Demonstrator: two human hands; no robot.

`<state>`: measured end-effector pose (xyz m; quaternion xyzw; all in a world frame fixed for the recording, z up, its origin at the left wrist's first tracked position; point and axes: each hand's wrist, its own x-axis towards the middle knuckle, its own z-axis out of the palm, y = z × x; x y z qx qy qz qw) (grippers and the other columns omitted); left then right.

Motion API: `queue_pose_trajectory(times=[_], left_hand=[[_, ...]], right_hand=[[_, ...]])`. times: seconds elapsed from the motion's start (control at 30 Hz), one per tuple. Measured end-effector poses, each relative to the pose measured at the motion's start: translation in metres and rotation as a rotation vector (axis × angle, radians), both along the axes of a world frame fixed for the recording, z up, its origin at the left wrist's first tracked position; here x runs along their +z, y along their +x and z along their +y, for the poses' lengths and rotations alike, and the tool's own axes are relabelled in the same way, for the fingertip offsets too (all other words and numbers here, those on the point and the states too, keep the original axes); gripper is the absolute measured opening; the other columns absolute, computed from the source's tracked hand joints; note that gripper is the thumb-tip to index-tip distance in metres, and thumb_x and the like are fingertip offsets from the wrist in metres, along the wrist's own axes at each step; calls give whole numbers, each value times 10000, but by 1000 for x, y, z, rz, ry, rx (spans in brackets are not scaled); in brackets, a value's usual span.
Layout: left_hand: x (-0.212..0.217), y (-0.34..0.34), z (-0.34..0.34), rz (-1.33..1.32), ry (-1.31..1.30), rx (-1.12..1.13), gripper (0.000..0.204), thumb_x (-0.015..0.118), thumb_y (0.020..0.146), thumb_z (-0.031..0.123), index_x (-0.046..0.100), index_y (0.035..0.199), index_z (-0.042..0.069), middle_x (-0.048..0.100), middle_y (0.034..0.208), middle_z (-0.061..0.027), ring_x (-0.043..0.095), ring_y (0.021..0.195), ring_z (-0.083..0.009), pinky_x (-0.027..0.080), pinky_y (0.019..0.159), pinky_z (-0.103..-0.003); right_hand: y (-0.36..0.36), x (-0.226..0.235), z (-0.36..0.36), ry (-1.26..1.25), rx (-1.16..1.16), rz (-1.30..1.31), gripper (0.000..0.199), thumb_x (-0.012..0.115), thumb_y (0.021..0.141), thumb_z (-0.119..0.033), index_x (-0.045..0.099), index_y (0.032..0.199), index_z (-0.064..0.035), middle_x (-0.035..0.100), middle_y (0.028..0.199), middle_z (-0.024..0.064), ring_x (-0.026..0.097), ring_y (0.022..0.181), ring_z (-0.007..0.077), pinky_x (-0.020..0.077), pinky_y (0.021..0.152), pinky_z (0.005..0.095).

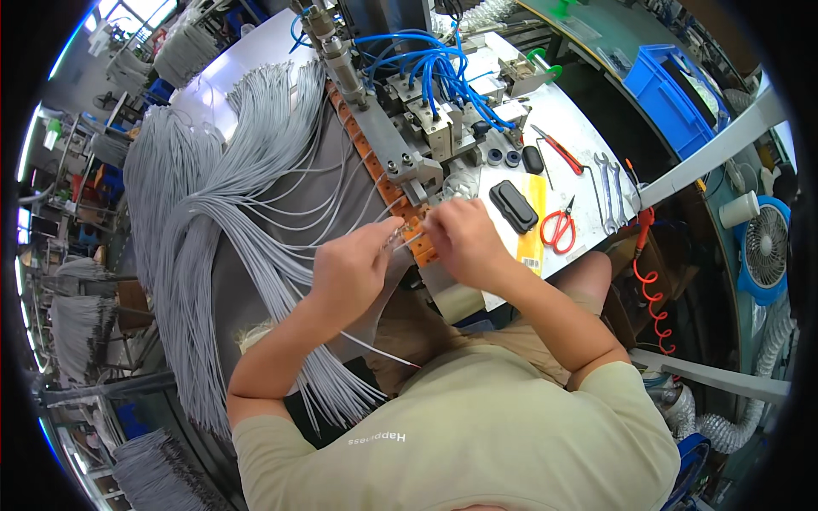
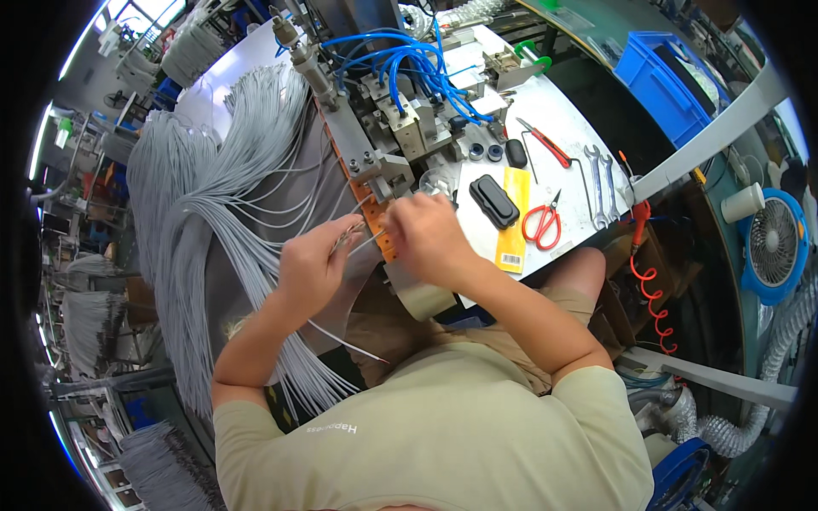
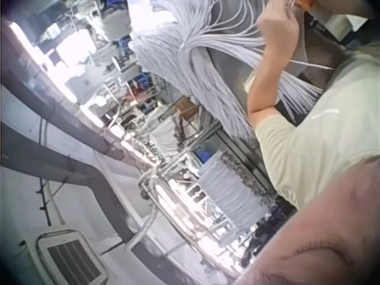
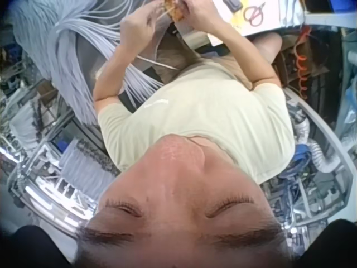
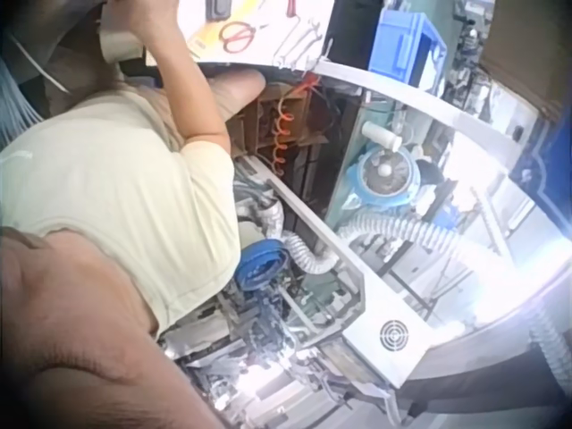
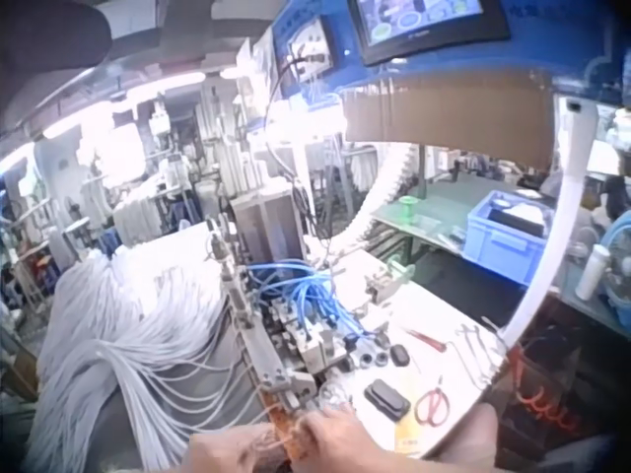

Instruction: The person attaches connector pieces onto wire ends by hand and aligns the wires into a machine fixture.

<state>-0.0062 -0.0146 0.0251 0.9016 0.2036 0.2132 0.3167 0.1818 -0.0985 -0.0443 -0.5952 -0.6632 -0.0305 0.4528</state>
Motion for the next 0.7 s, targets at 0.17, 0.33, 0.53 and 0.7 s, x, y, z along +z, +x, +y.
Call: queue_pose_trajectory(times=[0.17,0.33,0.53,0.7], left_hand=[[23,-5,-6,115,10,-76,220,680,853,49,663,1067,3,704,886,-155,688,737,-295,529,666,-292],[-10,1,19,322,29,-171,212,698,839,77,689,1047,40,697,872,-125,670,719,-288,523,637,-329],[-28,8,16,100,413,8,187,717,766,96,712,952,77,670,827,-67,648,715,-268,515,623,-372],[-31,7,18,160,477,36,214,720,716,86,711,930,88,668,836,-52,650,757,-255,523,644,-372]], right_hand=[[18,-25,0,-340,-120,479,147,662,926,-110,562,894,-8,580,728,74,525,646,154,421,618,305],[9,-26,7,-279,-72,720,196,651,947,-147,559,877,11,588,672,44,501,604,88,420,555,267],[19,-15,11,-403,-135,673,218,678,930,-168,590,855,17,589,635,30,504,573,90,434,543,280],[15,-19,6,-341,-136,590,230,689,918,-178,601,834,17,608,653,40,519,573,89,434,540,278]])
